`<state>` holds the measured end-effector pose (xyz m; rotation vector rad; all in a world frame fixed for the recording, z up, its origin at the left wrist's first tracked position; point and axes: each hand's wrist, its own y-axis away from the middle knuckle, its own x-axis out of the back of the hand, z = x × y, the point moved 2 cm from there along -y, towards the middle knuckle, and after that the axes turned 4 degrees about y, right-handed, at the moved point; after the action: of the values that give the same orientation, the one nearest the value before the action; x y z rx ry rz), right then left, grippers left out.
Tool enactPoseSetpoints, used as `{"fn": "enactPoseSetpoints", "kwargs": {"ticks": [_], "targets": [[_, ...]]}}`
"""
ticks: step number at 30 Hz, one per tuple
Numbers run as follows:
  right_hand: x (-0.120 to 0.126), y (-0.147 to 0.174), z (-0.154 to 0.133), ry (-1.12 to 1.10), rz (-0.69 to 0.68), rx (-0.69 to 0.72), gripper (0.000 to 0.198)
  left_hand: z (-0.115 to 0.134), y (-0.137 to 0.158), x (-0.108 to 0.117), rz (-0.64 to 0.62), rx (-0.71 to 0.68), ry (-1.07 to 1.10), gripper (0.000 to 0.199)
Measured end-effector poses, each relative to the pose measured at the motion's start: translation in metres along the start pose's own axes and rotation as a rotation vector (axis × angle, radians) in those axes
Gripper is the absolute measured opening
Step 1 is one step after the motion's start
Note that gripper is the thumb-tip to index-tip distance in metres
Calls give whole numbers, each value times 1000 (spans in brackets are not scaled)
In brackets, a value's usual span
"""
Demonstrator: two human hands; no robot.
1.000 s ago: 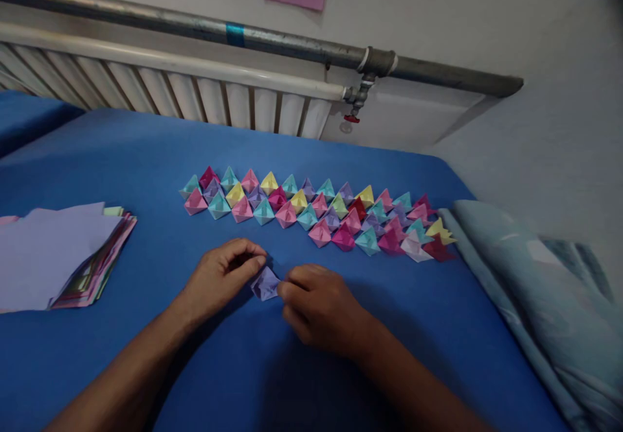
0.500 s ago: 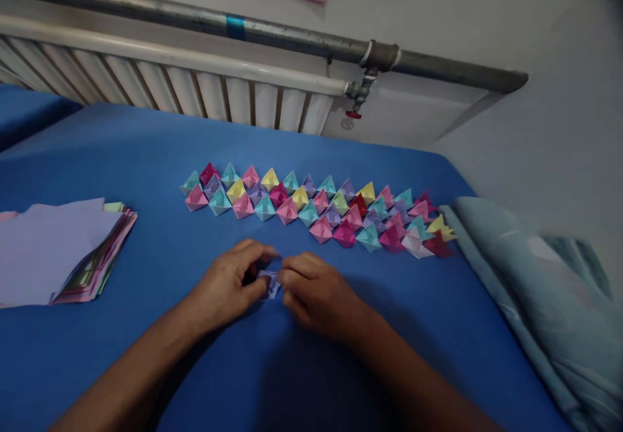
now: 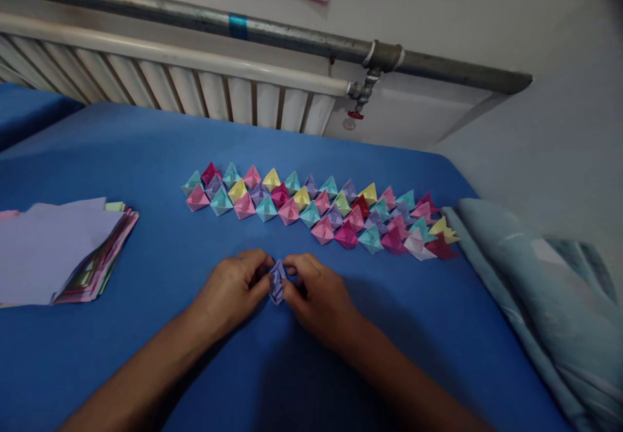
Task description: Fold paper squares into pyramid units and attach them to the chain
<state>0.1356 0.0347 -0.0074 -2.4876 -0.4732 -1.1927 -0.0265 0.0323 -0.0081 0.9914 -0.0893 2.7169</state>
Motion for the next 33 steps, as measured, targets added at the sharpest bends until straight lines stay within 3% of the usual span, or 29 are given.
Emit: {"fn": "enactPoseSetpoints", "kwargs": {"ticks": [10, 19, 27, 33], "targets": [[-4, -6, 1, 137, -88, -55, 11, 2, -1, -9, 81, -87, -75, 13], [-9, -8, 0, 332, -2, -36, 13, 1, -2, -11, 118, -100, -88, 15], [-10, -11, 1, 293, 11, -68, 13, -2, -3, -11, 107, -106, -48, 17], [-3, -10, 5, 62, 3, -114, 9, -2, -4, -8, 97, -69, 16, 11]]}}
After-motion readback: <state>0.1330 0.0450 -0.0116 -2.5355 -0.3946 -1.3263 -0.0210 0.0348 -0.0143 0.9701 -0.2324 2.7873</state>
